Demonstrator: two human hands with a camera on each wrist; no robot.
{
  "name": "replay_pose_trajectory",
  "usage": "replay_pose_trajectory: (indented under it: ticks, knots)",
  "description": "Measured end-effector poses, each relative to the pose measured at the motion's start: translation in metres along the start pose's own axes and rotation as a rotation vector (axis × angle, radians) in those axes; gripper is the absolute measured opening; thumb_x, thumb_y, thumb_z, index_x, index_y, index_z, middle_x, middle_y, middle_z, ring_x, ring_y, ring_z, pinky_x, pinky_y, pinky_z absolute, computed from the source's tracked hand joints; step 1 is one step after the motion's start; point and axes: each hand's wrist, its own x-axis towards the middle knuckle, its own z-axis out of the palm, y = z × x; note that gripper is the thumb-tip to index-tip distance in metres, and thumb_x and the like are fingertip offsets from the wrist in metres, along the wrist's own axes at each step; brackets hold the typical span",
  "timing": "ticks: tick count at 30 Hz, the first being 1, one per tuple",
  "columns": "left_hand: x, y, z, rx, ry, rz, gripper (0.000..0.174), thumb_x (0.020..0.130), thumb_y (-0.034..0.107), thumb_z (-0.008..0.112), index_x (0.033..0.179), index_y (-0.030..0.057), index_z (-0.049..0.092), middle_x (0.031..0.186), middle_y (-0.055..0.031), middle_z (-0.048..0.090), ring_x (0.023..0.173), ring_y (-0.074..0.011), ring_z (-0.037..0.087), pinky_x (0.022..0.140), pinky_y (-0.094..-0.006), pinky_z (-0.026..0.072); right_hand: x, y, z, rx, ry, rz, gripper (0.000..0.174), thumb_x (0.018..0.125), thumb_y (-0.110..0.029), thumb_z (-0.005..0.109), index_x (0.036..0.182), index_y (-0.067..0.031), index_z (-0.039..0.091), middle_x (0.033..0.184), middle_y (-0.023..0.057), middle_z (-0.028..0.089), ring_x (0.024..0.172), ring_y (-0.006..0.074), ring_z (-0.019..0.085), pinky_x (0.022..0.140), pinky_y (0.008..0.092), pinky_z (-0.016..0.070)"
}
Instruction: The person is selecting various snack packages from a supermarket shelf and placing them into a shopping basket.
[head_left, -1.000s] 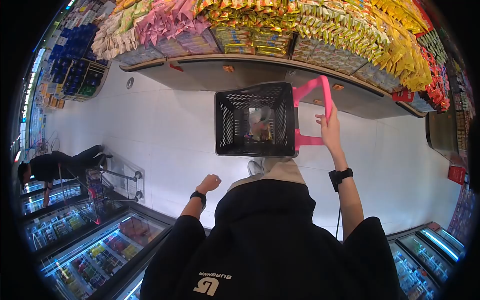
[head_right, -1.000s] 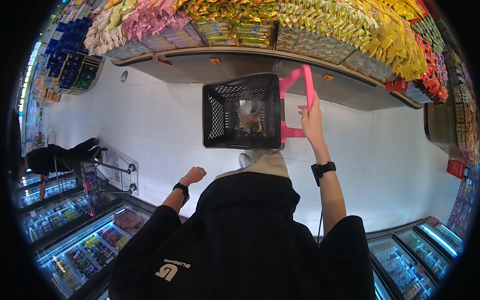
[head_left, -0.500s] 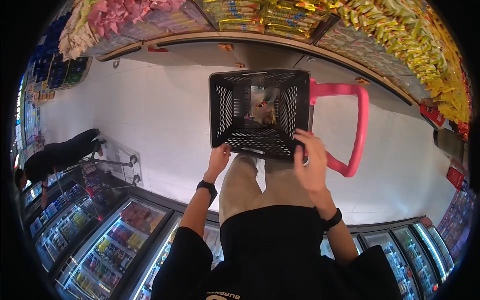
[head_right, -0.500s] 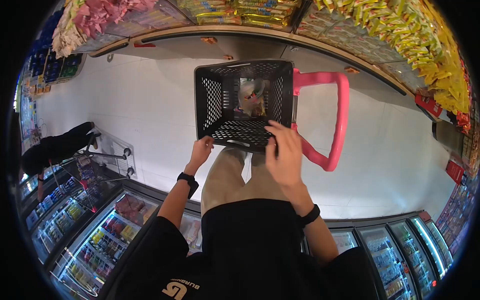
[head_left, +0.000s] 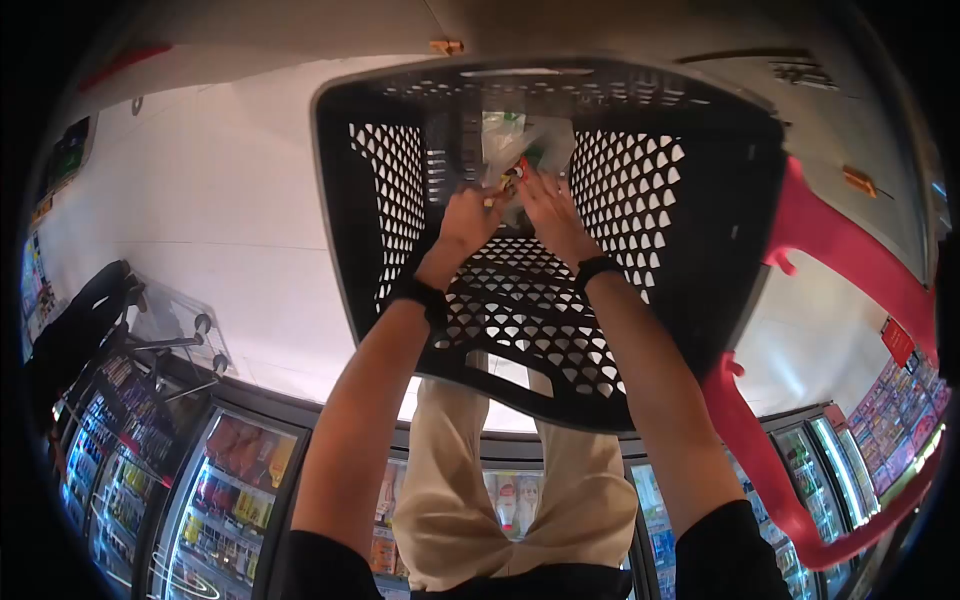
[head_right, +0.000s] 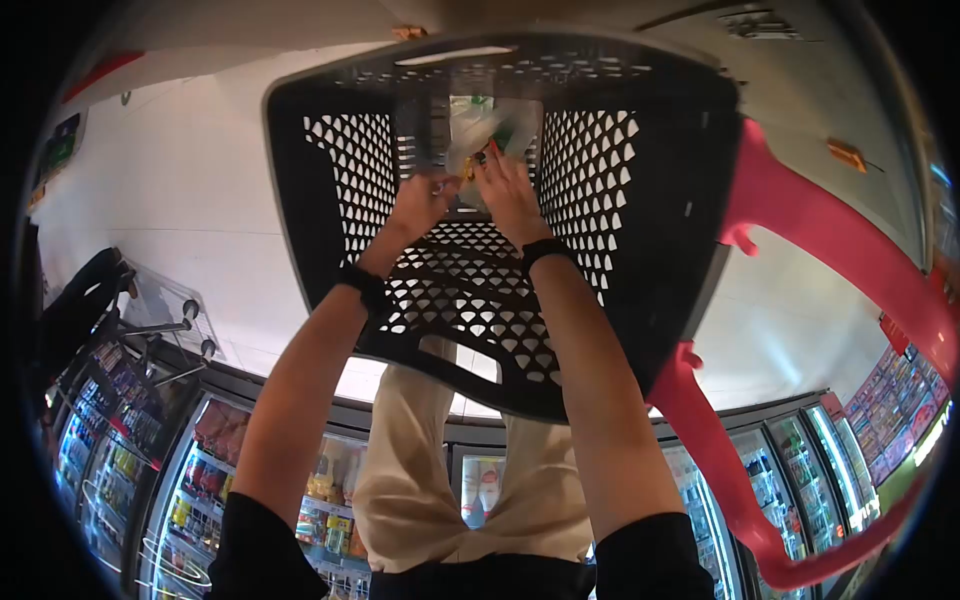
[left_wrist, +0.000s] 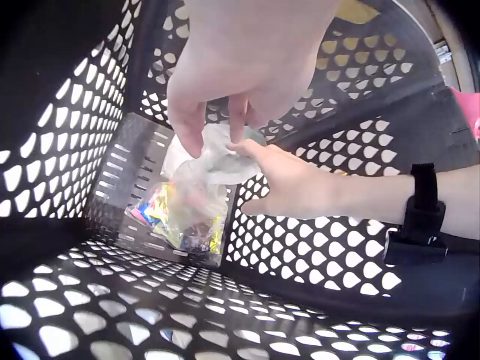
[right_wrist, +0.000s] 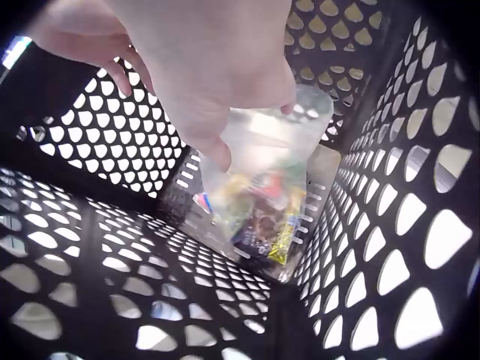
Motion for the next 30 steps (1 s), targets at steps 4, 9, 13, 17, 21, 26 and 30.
replay_pose_trajectory:
  ticks: [4,9,13,17,21,26,30]
  knots:
    - [0.035,-0.016,0.017,-0.029,-0.089,-0.2,0.039,0.086,0.041,0.067,0.109,0.0097,0.073,0.092,-0.0277,0.068,0.094,-0.0415,0.067,0.086,-0.0459,0.0538,-0.01,0.008,0.023,0.155,-0.409,0.056,0.017,0.084,-0.009,0.059,0.092,-0.0078,0.073,0.106,0.015,0.067,0.108,0.031,0.061,0.103,0.0434,0.0397]
    - [0.019,-0.019,0.022,0.263,-0.037,-0.24,0.028,0.078,0.029,0.07,0.088,0.0033,0.075,0.088,-0.0203,0.071,0.081,-0.0353,0.071,0.073,-0.0423,0.0572,-0.034,-0.031,-0.057,0.581,-0.548,0.286,0.013,0.085,-0.004,0.06,0.093,-0.0062,0.07,0.082,0.0185,0.069,0.085,0.0349,0.068,0.074,0.0454,0.0545]
    - [-0.051,0.029,-0.024,-0.211,0.163,0.053,0.012,0.072,0.008,0.07,0.082,0.0035,0.073,0.076,-0.0149,0.071,0.072,-0.0302,0.071,0.067,-0.0356,0.0563,-0.064,-0.063,-0.107,0.579,-0.267,0.04,0.021,0.079,0.002,0.058,0.1,-0.0012,0.064,0.088,0.0218,0.067,0.087,0.0381,0.066,0.075,0.0453,0.0542]
    - [-0.112,0.106,-0.087,-0.291,0.073,0.229,0.014,0.079,-0.005,0.063,0.091,0.0005,0.069,0.083,-0.012,0.072,0.078,-0.0201,0.072,0.072,-0.031,0.0556,-0.078,-0.105,-0.21,0.597,-0.14,0.304,0.031,0.089,-0.004,0.059,0.118,-0.0042,0.048,0.078,0.0216,0.065,0.075,0.0438,0.064,0.065,0.0505,0.0506]
    - [-0.176,0.187,-0.156,-0.23,-0.136,0.268,0.034,0.083,-0.007,0.056,0.115,0.0038,0.061,0.086,-0.0118,0.072,0.081,-0.03,0.071,0.073,-0.0357,0.0553,-0.091,-0.133,-0.281,0.827,0.076,0.613,0.076,0.086,-0.014,0.073,0.147,-0.0112,0.027,0.071,0.0201,0.064,0.07,0.0455,0.064,0.058,0.0485,0.0498]
    - [-0.26,0.266,-0.202,-0.243,-0.194,0.568,0.031,0.087,-0.002,0.057,0.118,0.0048,0.059,0.108,-0.0186,0.067,0.093,-0.0377,0.066,0.078,-0.0425,0.0547,-0.128,-0.154,-0.338,0.819,0.239,0.104,0.031,0.089,-0.015,0.064,0.119,-0.0076,0.062,0.076,0.0237,0.065,0.075,0.0429,0.065,0.067,0.0494,0.0509]
    - [-0.29,0.308,-0.226,-0.251,0.009,0.754,0.03,0.086,0.003,0.066,0.114,0.0021,0.058,0.094,-0.0177,0.068,0.087,-0.0362,0.066,0.073,-0.0404,0.054,-0.151,-0.154,-0.409,0.736,0.272,0.337,0.019,0.091,-0.012,0.06,0.108,-0.0036,0.06,0.073,0.0234,0.063,0.071,0.0413,0.065,0.063,0.046,0.0502]
